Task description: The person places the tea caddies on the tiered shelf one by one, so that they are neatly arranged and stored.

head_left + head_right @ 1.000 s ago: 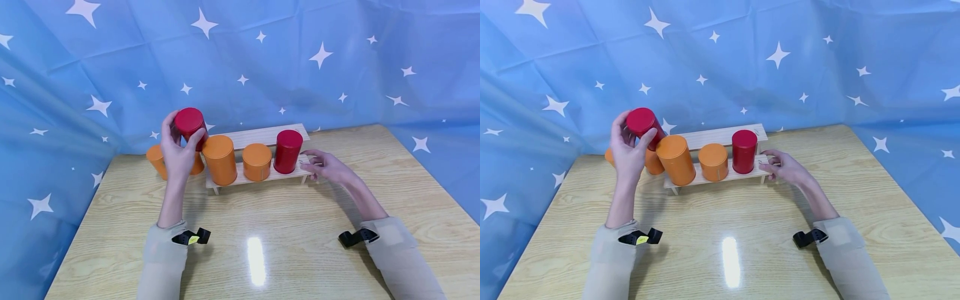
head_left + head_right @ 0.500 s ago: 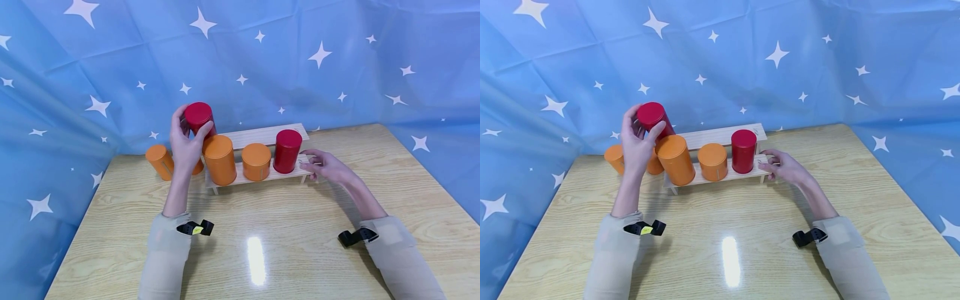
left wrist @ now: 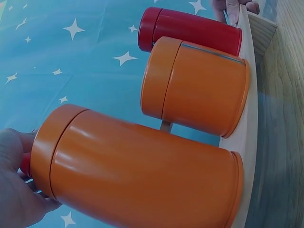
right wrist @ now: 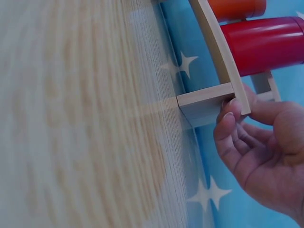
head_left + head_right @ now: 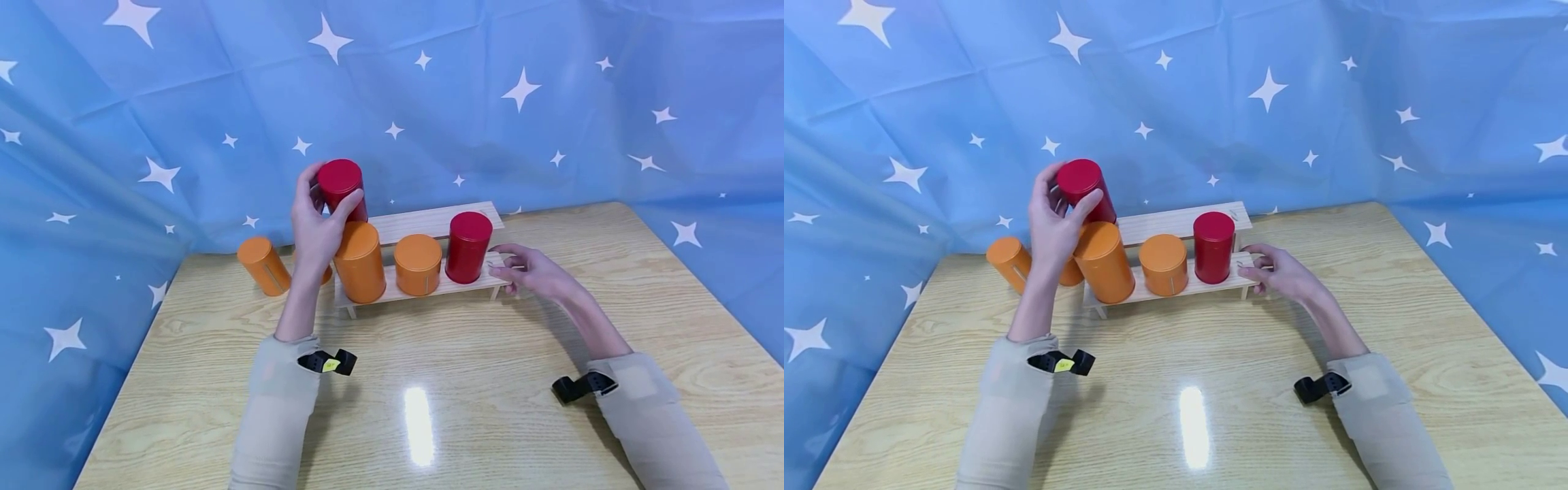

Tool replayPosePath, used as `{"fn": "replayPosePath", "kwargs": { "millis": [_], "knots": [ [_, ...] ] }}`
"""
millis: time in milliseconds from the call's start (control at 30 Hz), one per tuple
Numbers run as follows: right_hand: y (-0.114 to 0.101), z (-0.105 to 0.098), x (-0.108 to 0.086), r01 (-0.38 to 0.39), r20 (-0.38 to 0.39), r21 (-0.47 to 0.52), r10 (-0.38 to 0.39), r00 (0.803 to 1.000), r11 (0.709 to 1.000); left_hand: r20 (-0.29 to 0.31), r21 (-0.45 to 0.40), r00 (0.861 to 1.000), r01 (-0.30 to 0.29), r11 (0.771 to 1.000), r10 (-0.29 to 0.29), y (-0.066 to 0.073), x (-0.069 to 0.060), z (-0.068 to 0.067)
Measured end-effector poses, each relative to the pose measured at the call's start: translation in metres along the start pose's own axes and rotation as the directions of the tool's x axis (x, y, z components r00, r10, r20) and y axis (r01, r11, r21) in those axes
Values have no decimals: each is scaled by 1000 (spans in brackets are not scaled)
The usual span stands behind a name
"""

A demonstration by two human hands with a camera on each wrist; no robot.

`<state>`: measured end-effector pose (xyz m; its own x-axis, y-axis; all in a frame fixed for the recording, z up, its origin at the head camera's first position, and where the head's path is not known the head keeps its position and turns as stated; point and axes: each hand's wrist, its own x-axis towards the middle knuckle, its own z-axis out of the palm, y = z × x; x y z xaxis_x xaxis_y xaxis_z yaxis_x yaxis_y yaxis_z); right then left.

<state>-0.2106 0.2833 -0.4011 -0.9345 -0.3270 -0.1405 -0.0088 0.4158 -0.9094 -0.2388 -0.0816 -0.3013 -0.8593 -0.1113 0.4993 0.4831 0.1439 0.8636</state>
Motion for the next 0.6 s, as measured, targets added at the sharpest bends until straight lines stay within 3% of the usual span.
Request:
{"fn": "replayPosePath", "kwargs": {
  "millis": [467,600],
  "knots": [
    [0,1,0,5,-2,6,-5,1000,1000,26,8,997,-77,997,76,6,5,9],
    [0,0,0,2,-4,8,-2,1000,1000,43,11,997,-72,997,71,11,7,13]
  ]
}}
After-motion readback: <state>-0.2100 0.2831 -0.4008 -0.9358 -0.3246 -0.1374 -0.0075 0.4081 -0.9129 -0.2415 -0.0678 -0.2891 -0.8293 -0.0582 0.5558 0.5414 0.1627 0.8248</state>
